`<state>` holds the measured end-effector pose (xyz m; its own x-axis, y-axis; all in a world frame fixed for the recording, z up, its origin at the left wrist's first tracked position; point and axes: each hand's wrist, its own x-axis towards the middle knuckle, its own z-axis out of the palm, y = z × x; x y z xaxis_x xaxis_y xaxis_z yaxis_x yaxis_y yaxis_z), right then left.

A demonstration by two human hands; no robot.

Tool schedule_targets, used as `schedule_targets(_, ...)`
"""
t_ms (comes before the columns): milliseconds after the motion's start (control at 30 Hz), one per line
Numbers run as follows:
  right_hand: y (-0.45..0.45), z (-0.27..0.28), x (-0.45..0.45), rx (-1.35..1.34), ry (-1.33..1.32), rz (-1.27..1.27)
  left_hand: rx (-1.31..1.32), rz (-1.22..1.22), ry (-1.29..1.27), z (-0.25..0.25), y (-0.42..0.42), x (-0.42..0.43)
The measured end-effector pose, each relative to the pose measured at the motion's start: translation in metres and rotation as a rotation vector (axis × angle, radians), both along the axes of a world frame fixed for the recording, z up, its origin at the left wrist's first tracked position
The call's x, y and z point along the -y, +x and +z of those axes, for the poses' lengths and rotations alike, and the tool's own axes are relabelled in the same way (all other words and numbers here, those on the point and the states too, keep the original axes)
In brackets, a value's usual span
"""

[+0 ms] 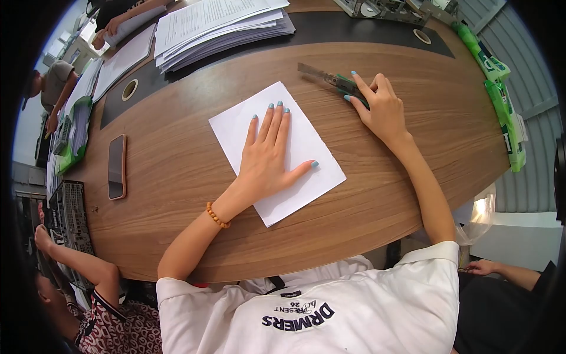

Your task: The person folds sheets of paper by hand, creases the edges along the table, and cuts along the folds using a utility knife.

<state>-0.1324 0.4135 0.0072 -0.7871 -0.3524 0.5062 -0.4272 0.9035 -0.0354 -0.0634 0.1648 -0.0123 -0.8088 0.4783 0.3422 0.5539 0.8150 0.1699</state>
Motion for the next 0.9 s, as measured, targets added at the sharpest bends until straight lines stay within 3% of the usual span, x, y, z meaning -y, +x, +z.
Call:
schedule_targets(233,0.010,0.008,-0.001,0.086,-0.051,0.064,0.016,-0.005,0.002,0.003,0.001,0.002)
schedule_targets(300,0.012,0.011,-0.002,0.120,-0.089,0.068,0.142,-0.044,0.035,0.004,0.003,0.006)
schedule_targets(367,0.012,0.013,-0.003,0.305,-0.385,0.044,0.187,-0.145,0.050,0.010,0.004,0.013)
schedule_targets(500,0.009,0.015,-0.008,0.342,-0.539,0.058,0.270,-0.427,0.030,0.030,0.001,0.036)
schedule_targets(567,0.012,0.020,-0.005,0.528,-0.739,-0.034,0.180,-0.386,0.035,0.039,-0.003,0.046)
schedule_targets(600,0.014,0.019,-0.003,0.532,-0.743,-0.035,0.091,-0.341,0.043,0.043,-0.005,0.049)
schedule_targets(667,0.016,0.018,0.001,0.162,-0.368,-0.031,0.073,-0.280,0.074,0.048,-0.005,0.049)
schedule_targets(767,0.019,0.012,0.003,0.047,-0.211,-0.064,0.162,-0.077,0.306,0.049,-0.007,0.046)
schedule_targets(900,0.019,0.006,0.002,0.081,-0.217,-0.055,0.229,-0.058,0.331,0.039,-0.024,0.033)
